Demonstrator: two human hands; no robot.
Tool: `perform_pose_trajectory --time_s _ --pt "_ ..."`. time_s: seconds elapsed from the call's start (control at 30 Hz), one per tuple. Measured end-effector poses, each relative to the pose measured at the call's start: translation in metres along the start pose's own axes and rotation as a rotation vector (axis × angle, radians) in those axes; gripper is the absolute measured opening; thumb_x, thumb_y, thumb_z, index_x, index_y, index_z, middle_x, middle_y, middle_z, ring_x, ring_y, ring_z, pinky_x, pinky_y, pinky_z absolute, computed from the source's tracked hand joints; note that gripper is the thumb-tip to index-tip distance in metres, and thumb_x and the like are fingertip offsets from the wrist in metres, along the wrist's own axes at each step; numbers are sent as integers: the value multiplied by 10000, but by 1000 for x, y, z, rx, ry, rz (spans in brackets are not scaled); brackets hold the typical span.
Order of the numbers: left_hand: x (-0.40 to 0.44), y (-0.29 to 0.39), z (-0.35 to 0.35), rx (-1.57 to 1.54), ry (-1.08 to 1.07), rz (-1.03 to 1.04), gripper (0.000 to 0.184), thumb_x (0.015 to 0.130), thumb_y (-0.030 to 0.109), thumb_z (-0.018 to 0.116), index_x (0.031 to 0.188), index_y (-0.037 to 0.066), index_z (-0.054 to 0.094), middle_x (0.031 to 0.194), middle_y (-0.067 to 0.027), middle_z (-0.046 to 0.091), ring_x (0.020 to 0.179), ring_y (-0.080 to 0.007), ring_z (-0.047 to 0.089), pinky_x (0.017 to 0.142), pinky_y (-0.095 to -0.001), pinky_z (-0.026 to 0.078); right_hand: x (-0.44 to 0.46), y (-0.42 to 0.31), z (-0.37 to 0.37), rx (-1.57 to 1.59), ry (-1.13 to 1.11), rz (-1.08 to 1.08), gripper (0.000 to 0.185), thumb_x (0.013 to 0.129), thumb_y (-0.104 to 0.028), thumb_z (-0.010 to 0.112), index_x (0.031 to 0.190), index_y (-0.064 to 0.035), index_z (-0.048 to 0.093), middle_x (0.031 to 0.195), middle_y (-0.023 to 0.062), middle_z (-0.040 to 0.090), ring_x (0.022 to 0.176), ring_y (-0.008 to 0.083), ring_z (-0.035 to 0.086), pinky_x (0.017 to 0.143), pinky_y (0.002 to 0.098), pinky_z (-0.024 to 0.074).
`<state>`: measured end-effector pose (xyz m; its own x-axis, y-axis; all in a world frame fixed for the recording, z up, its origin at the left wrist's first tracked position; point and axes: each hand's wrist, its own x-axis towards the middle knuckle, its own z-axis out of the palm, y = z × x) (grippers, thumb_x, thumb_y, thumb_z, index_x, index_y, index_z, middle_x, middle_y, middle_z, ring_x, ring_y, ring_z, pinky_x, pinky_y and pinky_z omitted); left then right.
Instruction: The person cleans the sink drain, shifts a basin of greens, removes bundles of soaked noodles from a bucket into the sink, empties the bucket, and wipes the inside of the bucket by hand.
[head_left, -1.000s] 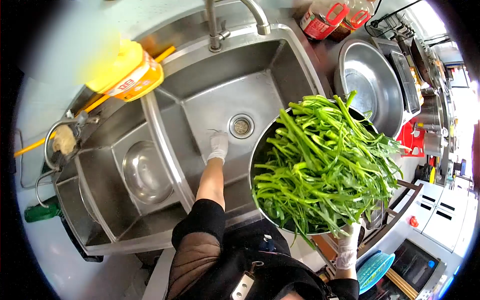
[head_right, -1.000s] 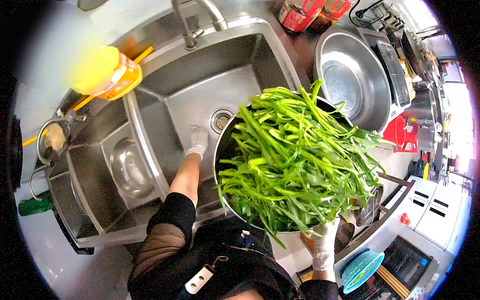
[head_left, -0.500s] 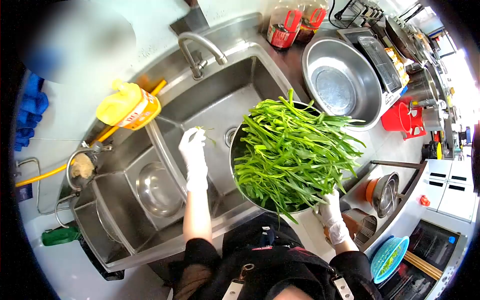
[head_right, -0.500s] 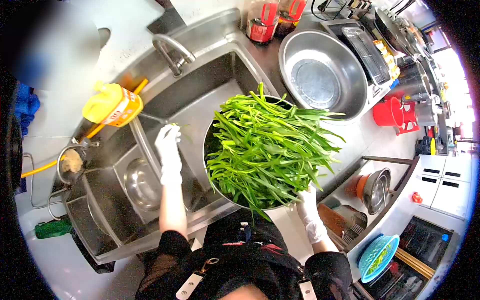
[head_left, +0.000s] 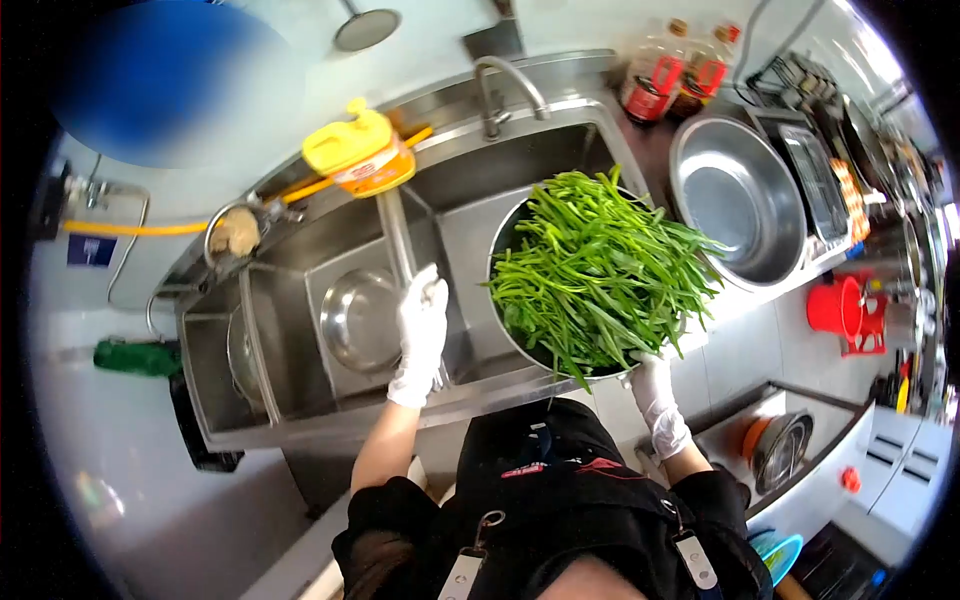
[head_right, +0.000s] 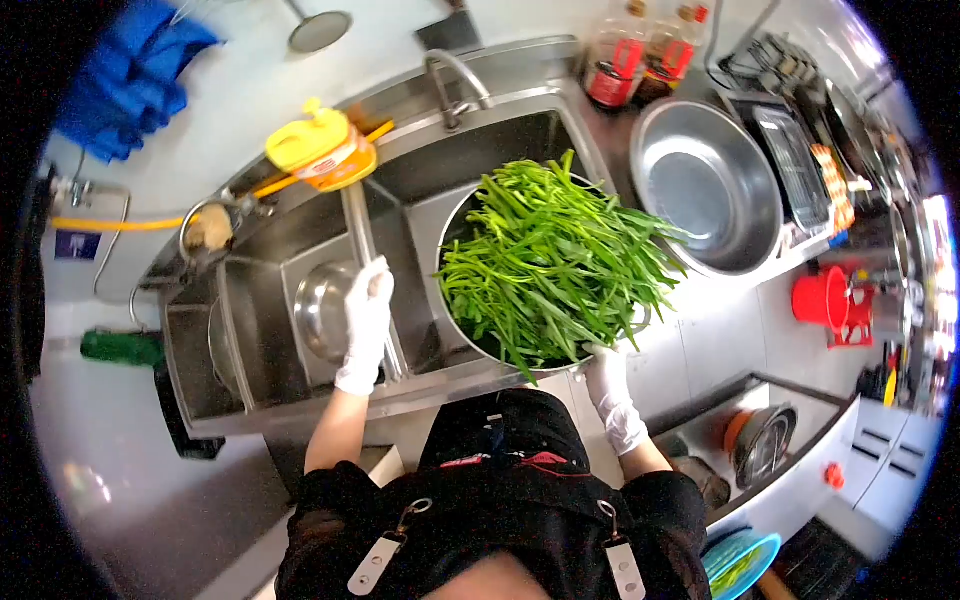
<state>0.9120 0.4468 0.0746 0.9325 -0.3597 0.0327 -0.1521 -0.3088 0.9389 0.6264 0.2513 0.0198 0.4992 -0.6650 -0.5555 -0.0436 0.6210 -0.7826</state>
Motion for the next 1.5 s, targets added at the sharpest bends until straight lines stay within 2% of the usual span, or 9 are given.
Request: perform_pose_trajectory --time_s 0.13,0.23,0.43,0.57,0.73,1.07,1.27,1.4,1.5 --pt "-54 -32 -3 -330 -73 -403 258 805 29 617 1059 0 580 964 -55 614 862 -108 568 780 -224 472 6 -2 -13 -120 -91 -42 262 765 2 486 1026 28 476 873 155 574 526 226 534 360 299 418" --pt "-75 1 7 22 185 -49 300 800 30 616 1095 64 576 988 -43 571 801 -93 529 715 -220 464 8 -12 -13 73 -129 106 250 754 -15 499 1002 19 503 876 132 571 564 226 544 358 312 414" --pt "-103 8 11 32 330 -43 339 788 -9 595 1118 61 559 1030 -60 563 825 -103 532 746 -228 457 18 -21 -16 55 -143 142 257 744 -21 505 999 7 512 873 129 569 602 236 553 343 327 403" --pt "-92 38 8 312 214 130 282 760 37 600 1041 59 585 1047 -114 578 957 -274 569 835 -323 456 20 -35 -15 41 -226 163 245 734 -31 529 976 7 522 838 130 583 515 226 548 324 315 408" --pt "-83 39 7 499 205 207 76 755 80 601 827 58 613 833 -91 619 751 -283 594 673 -349 477 19 -40 -17 37 -253 196 223 737 -28 525 954 21 514 835 128 571 514 233 544 322 319 422" --pt "-33 133 30 699 -53 621 144 736 69 606 872 112 627 817 -52 590 714 -238 574 632 -339 463 0 -40 -10 50 -169 187 170 725 29 505 894 50 501 726 144 559 444 237 517 329 315 414" --pt "17 127 24 921 -375 539 256 793 117 501 1009 156 632 922 -60 605 766 -252 593 686 -351 474 -13 -41 -3 78 -136 186 208 719 29 499 927 48 505 748 142 581 460 216 528 342 297 422" --pt "37 119 8 676 -387 581 226 811 129 497 987 136 639 1008 -56 610 794 -260 596 724 -339 475 -22 -44 1 73 -105 187 197 714 39 492 910 41 514 743 138 581 456 215 527 341 294 430" --pt "30 136 3 574 -266 328 229 805 175 567 1018 120 633 947 -59 627 797 -241 596 732 -322 469 -28 -54 9 50 -112 157 177 714 37 494 890 37 508 735 144 571 443 226 523 336 296 430"
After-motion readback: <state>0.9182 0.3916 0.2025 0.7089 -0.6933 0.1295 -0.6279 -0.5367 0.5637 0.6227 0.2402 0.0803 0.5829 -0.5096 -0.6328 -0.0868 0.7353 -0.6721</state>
